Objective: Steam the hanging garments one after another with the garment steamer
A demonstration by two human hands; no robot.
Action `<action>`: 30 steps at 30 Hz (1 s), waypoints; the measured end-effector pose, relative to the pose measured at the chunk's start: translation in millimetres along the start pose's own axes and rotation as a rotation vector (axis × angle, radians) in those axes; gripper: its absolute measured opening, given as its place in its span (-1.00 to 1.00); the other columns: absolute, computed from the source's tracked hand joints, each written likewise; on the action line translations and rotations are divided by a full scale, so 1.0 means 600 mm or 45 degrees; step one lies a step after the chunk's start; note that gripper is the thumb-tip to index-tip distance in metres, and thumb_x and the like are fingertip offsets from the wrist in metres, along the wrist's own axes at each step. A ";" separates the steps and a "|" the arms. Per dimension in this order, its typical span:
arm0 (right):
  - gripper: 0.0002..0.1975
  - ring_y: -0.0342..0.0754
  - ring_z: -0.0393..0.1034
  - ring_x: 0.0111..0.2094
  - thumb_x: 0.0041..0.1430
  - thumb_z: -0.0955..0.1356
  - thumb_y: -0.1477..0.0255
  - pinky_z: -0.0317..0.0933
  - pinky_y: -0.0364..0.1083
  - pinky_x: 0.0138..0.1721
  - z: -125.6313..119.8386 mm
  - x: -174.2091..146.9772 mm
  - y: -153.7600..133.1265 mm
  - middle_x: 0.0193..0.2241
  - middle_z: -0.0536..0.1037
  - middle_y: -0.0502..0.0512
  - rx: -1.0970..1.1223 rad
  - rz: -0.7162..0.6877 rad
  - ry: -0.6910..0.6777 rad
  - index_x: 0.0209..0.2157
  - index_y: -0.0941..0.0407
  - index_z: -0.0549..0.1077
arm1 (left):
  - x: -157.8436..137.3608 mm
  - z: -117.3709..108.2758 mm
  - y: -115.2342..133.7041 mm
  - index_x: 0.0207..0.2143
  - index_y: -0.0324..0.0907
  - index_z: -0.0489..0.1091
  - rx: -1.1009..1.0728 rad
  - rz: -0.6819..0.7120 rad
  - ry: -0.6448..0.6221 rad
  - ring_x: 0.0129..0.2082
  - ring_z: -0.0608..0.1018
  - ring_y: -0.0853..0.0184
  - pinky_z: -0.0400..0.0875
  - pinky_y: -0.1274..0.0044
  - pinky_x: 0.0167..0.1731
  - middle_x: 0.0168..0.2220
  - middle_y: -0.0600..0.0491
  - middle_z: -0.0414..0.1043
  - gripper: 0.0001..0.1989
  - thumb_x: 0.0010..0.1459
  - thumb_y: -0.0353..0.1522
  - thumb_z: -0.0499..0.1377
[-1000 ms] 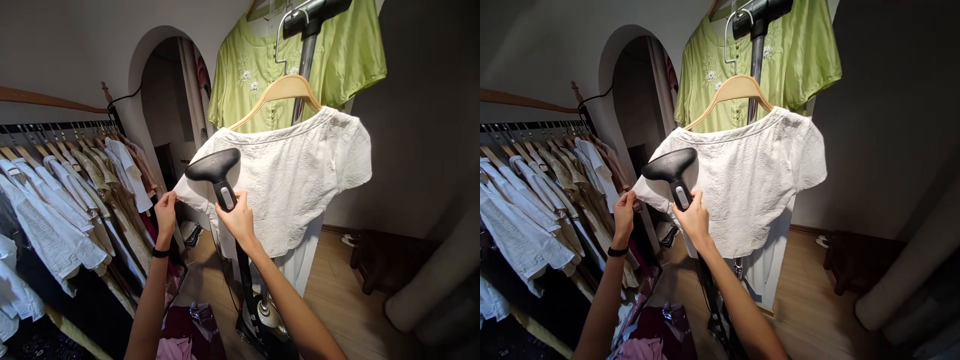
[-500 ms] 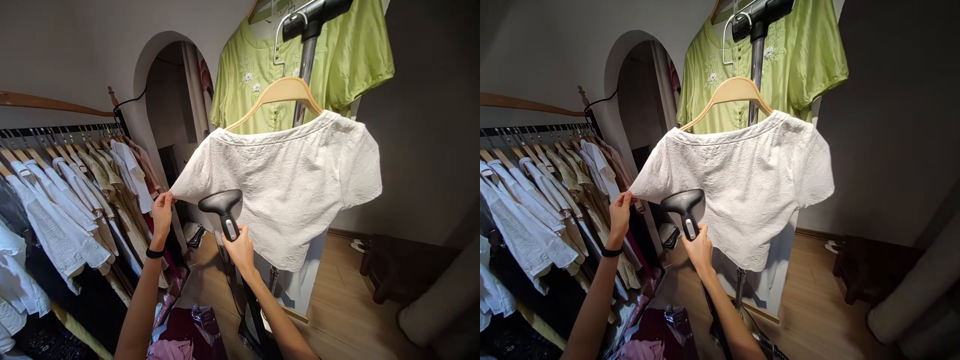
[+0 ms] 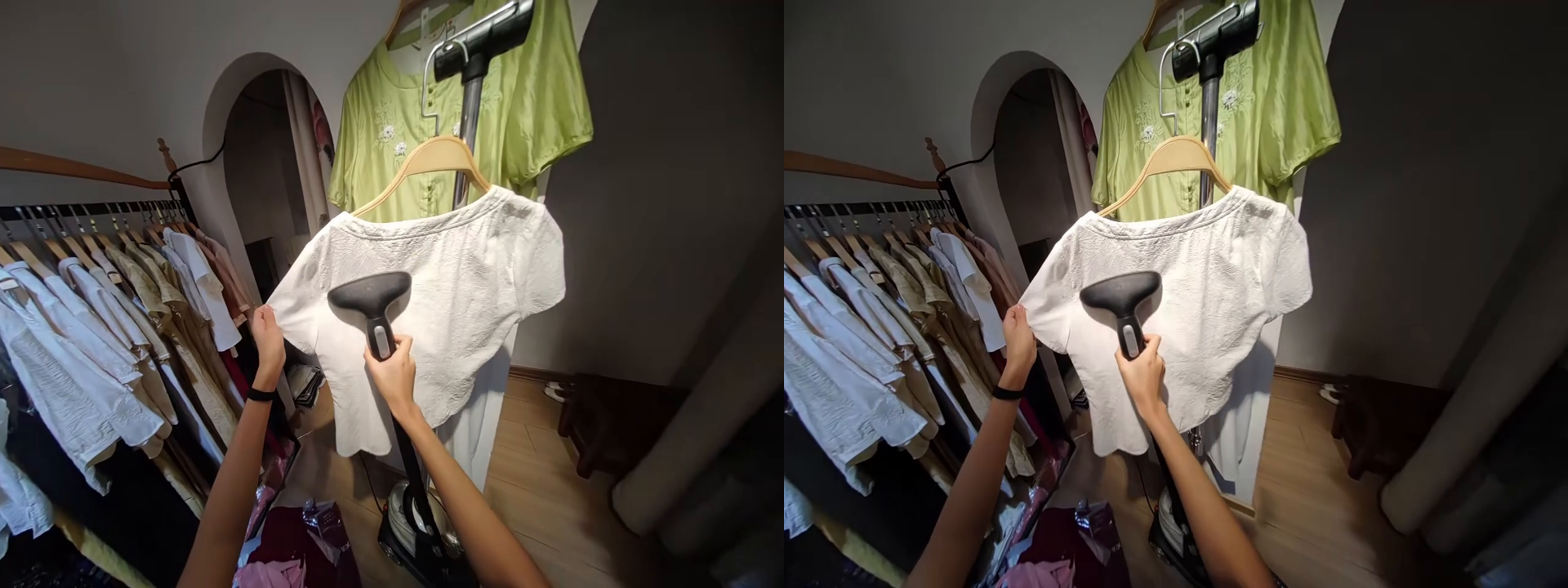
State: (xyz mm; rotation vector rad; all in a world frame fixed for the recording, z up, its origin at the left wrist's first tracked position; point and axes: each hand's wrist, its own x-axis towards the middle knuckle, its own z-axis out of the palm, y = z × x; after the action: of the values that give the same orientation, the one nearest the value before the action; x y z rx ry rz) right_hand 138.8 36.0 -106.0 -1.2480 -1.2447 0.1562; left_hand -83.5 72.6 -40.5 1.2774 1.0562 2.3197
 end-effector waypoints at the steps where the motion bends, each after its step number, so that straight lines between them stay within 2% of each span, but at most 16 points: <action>1: -0.61 0.10 0.43 -0.41 -0.02 0.34 0.22 0.19 -0.06 -0.42 0.001 -0.009 0.019 -0.44 0.48 0.06 0.006 0.024 -0.005 -0.20 0.07 0.16 | 0.002 0.006 -0.002 -0.30 -0.20 0.34 -0.007 -0.009 0.005 -0.35 0.47 0.39 0.38 0.55 -0.31 -0.40 0.08 0.39 -0.63 0.19 -0.06 0.07; 4: -0.62 0.09 0.43 -0.40 -0.03 0.33 0.23 0.20 -0.07 -0.41 -0.005 -0.025 0.052 -0.41 0.49 0.08 0.013 0.085 -0.024 -0.22 0.06 0.15 | 0.005 0.021 0.002 -0.19 -0.21 0.39 -0.087 -0.054 -0.052 -0.18 0.51 0.30 0.39 0.50 -0.17 -0.24 -0.05 0.47 -0.54 0.18 0.00 0.04; 6: -0.62 0.09 0.43 -0.39 -0.04 0.34 0.22 0.19 -0.07 -0.40 -0.015 -0.021 0.049 -0.40 0.49 0.09 0.007 0.103 -0.009 -0.23 0.06 0.15 | 0.004 0.027 0.012 -0.13 -0.22 0.40 -0.110 -0.035 -0.124 -0.08 0.51 0.26 0.38 0.48 -0.09 -0.13 -0.12 0.48 -0.49 0.17 0.02 0.03; 9: -0.59 0.10 0.42 -0.38 -0.04 0.34 0.19 0.18 -0.06 -0.39 -0.038 0.008 0.015 -0.42 0.47 0.08 -0.001 0.082 0.062 -0.21 0.06 0.14 | 0.000 0.030 0.028 -0.10 -0.23 0.42 0.031 0.021 -0.236 -0.03 0.50 0.21 0.37 0.45 -0.02 -0.06 -0.13 0.48 -0.49 -0.01 -0.07 0.28; 11: -0.57 0.10 0.41 -0.40 -0.04 0.35 0.18 0.17 -0.06 -0.39 -0.054 0.035 -0.016 -0.44 0.45 0.06 0.001 0.052 0.117 -0.20 0.07 0.14 | 0.000 0.030 0.034 -0.12 -0.24 0.44 0.143 0.038 -0.295 -0.05 0.52 0.18 0.37 0.43 -0.02 -0.09 -0.12 0.50 -0.48 -0.13 -0.19 0.39; 14: -0.54 0.07 0.38 -0.41 -0.04 0.36 0.15 0.17 -0.06 -0.39 -0.072 0.065 -0.046 -0.46 0.43 0.05 0.036 0.019 0.179 -0.20 0.07 0.15 | 0.004 0.026 0.033 -0.20 -0.27 0.48 0.187 0.029 -0.316 -0.10 0.54 0.16 0.41 0.45 -0.10 -0.23 -0.08 0.55 -0.60 -0.04 -0.20 0.32; 16: -0.52 0.06 0.38 -0.41 -0.05 0.37 0.14 0.17 -0.06 -0.39 -0.075 0.070 -0.044 -0.45 0.44 0.05 0.060 0.032 0.189 -0.19 0.08 0.15 | 0.009 0.022 0.027 -0.25 -0.28 0.49 0.193 0.001 -0.308 -0.15 0.55 0.16 0.43 0.48 -0.19 -0.33 -0.04 0.54 -0.64 0.01 -0.17 0.28; 19: -0.52 0.06 0.38 -0.42 -0.05 0.37 0.12 0.17 -0.06 -0.41 -0.067 0.051 -0.006 -0.46 0.44 0.05 0.045 0.096 0.148 -0.19 0.08 0.15 | 0.014 0.020 0.018 -0.27 -0.29 0.49 0.172 -0.023 -0.353 -0.20 0.54 0.19 0.42 0.51 -0.25 -0.37 -0.02 0.52 -0.62 0.03 -0.14 0.26; 26: -0.59 0.10 0.42 -0.41 -0.06 0.33 0.17 0.19 -0.06 -0.41 -0.020 -0.043 0.126 -0.47 0.46 0.07 -0.024 0.238 -0.010 -0.24 0.06 0.14 | 0.019 0.030 0.014 -0.17 -0.31 0.48 0.062 -0.047 -0.426 -0.15 0.53 0.20 0.42 0.50 -0.21 -0.24 -0.09 0.53 -0.49 0.02 -0.05 0.23; 28: -0.61 0.10 0.42 -0.41 -0.06 0.33 0.18 0.18 -0.06 -0.42 -0.015 -0.058 0.140 -0.48 0.45 0.06 -0.050 0.267 -0.047 -0.25 0.06 0.14 | 0.021 0.031 0.015 -0.17 -0.31 0.48 0.062 -0.079 -0.423 -0.16 0.54 0.19 0.43 0.49 -0.22 -0.24 -0.10 0.53 -0.49 0.01 -0.05 0.24; 30: -0.60 0.11 0.42 -0.41 -0.06 0.32 0.17 0.18 -0.06 -0.41 -0.017 -0.059 0.134 -0.49 0.45 0.05 -0.053 0.274 -0.054 -0.26 0.05 0.13 | 0.022 0.030 0.015 -0.16 -0.30 0.49 0.054 -0.090 -0.411 -0.15 0.54 0.19 0.44 0.48 -0.22 -0.23 -0.10 0.54 -0.50 0.00 -0.07 0.26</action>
State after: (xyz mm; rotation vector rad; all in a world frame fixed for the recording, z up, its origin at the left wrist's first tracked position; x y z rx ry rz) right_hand 173.2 37.3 -187.7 -1.4203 -1.1526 0.3154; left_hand -75.3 82.0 -20.2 1.5390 1.0248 1.9632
